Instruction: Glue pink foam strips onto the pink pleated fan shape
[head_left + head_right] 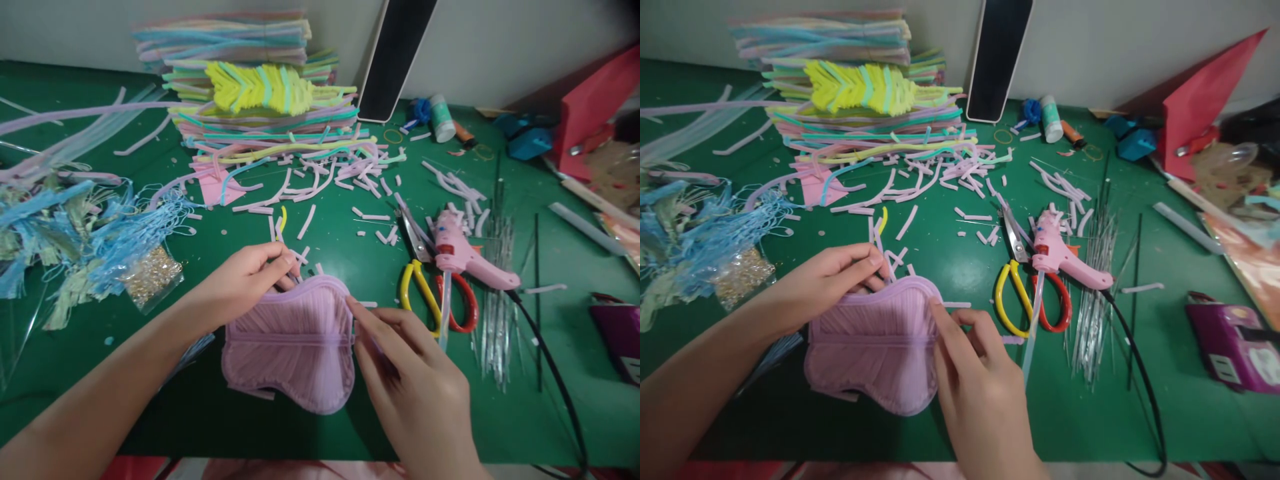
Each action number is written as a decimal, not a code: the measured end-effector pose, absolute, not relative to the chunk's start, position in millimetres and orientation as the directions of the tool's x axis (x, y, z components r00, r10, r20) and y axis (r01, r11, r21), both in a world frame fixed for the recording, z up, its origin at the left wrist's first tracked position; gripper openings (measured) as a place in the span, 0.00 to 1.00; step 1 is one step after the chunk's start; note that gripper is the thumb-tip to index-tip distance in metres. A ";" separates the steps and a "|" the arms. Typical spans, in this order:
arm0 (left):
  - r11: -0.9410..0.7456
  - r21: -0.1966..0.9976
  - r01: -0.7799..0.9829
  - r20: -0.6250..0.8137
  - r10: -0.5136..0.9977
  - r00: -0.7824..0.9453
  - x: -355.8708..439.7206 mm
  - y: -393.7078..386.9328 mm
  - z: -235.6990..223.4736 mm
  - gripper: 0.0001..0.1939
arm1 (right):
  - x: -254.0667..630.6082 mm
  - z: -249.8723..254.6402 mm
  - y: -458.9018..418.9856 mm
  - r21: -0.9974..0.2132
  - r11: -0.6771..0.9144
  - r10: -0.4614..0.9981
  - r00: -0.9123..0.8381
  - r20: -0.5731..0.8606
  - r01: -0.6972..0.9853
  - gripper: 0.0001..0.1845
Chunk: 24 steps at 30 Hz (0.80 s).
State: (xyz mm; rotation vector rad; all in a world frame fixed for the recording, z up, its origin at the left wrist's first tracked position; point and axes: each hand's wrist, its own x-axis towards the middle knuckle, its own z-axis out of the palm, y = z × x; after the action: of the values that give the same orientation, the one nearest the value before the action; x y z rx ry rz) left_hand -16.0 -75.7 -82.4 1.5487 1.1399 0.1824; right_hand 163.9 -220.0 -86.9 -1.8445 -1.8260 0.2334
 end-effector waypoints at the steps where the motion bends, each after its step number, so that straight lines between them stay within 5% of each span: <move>1: 0.123 0.832 0.540 -0.448 0.723 0.525 -16.4 -75.9 -84.4 0.17 | 163.6 -87.3 -219.7 -0.479 0.055 0.968 0.070 0.240 0.876 0.17; 10: 0.190 0.771 0.608 -0.560 0.657 0.505 -13.4 -77.5 -76.5 0.17 | 162.5 -90.5 -219.8 -0.503 0.049 0.970 0.080 0.231 0.863 0.17; 24: 0.183 0.822 0.539 -0.518 0.633 0.576 -12.6 -76.9 -80.5 0.13 | 159.5 -90.0 -218.0 -0.524 0.040 0.981 0.066 0.182 0.851 0.17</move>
State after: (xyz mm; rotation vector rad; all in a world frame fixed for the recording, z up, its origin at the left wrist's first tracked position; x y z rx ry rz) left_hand -12.6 -76.9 -80.5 1.4687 1.0567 0.0878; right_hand 159.5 -218.0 -90.0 -1.8450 -1.8183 0.3364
